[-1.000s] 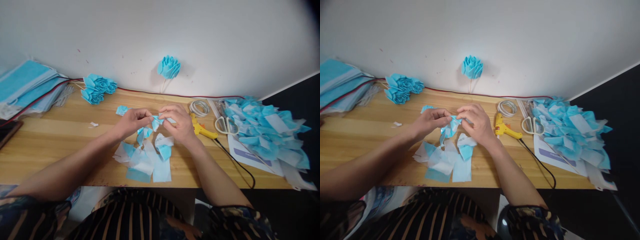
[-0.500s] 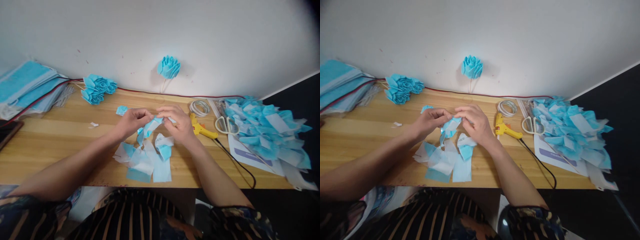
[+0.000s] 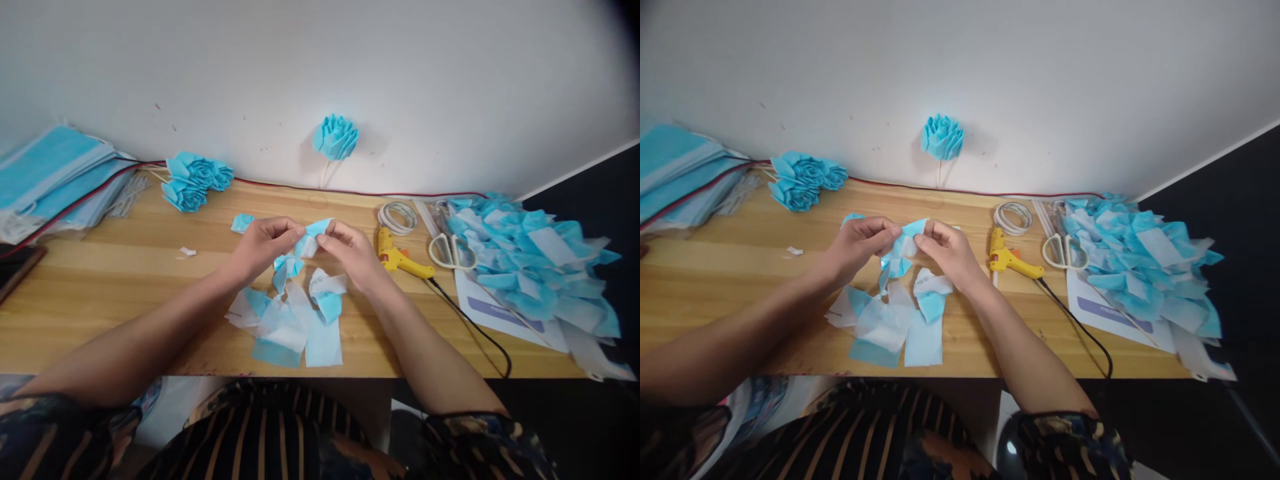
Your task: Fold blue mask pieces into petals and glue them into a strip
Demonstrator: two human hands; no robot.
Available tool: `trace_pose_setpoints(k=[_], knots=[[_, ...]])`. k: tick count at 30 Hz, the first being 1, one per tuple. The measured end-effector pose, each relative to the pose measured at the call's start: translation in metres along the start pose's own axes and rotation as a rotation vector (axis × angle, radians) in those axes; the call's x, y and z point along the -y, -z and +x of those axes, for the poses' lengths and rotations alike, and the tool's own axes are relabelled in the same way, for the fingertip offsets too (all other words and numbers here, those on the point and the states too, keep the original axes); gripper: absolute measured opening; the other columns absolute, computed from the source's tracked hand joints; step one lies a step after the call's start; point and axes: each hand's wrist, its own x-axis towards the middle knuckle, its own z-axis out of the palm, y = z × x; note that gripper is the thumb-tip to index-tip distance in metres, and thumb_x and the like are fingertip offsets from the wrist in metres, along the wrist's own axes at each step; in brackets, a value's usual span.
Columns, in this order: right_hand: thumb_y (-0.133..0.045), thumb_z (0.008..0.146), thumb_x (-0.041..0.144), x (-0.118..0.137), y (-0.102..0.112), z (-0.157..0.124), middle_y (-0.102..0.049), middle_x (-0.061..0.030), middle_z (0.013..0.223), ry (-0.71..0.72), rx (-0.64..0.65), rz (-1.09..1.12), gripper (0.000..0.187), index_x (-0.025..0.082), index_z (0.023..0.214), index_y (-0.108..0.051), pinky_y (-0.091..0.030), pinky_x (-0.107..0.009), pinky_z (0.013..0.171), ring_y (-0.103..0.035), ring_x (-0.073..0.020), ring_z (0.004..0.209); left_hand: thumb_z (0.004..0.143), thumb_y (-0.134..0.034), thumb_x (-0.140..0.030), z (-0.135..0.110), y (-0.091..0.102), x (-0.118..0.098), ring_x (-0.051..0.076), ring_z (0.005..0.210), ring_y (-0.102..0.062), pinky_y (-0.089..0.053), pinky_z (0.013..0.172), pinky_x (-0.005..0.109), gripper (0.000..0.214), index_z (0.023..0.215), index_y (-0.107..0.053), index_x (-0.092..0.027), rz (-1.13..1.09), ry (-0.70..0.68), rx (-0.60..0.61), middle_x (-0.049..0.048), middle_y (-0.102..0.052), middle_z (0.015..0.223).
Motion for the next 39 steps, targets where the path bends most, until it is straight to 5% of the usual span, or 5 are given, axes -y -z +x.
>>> trace_pose_setpoints(k=[19,25,29,35,39], knots=[[-0.062,0.084,0.033,0.004,0.002,0.0,-0.057,0.0032,0.07,0.124,0.026,-0.373,0.018,0.02,0.072,-0.057,-0.043,-0.027,0.064,-0.053,-0.012,0.066,0.071,-0.076,-0.034,0.003,0.0,-0.004,0.012,0.064,-0.051,-0.036,0.06,0.026,0.019,0.071,-0.071,-0.016,0.117,-0.009,-0.035,0.0004,-0.064,0.069],[-0.057,0.089,0.028,0.042,0.063,-0.014,-0.075,-0.0078,0.114,0.239,-0.173,-0.726,0.037,0.022,0.125,-0.065,-0.054,-0.044,0.095,-0.07,-0.0247,0.105,0.069,-0.079,-0.038,0.006,0.008,0.002,0.013,0.066,-0.052,-0.039,0.065,0.027,0.021,0.069,-0.072,-0.018,-0.059,0.06,-0.139,0.0001,-0.064,0.068],[-0.056,0.082,0.016,0.035,0.111,-0.049,-0.072,-0.0132,0.125,0.102,-0.081,-1.171,0.053,0.025,0.134,-0.063,-0.052,-0.059,0.097,-0.067,-0.0391,0.116,0.07,-0.082,-0.041,0.009,0.011,0.006,0.011,0.062,-0.049,-0.038,0.064,0.027,0.025,0.07,-0.072,-0.018,-0.196,0.125,-0.181,-0.0004,-0.061,0.064],[-0.054,0.064,-0.004,-0.024,0.14,-0.067,-0.07,-0.0174,0.119,0.163,-0.105,-1.09,0.072,0.025,0.129,-0.067,-0.05,-0.056,0.094,-0.064,-0.0407,0.111,0.068,-0.085,-0.038,0.011,0.009,0.007,0.011,0.064,-0.053,-0.041,0.066,0.025,0.028,0.07,-0.071,-0.014,-0.449,0.19,-0.109,0.0011,-0.062,0.066],[-0.072,0.069,0.007,-0.015,0.139,-0.061,-0.07,-0.0143,0.105,0.156,-0.211,-0.935,0.058,0.028,0.123,-0.068,-0.049,-0.043,0.072,-0.063,-0.0307,0.086,0.067,-0.088,-0.036,0.011,0.009,0.007,0.011,0.066,-0.056,-0.043,0.066,0.024,0.029,0.071,-0.071,-0.013,-0.574,0.24,-0.037,0.0016,-0.064,0.068]])
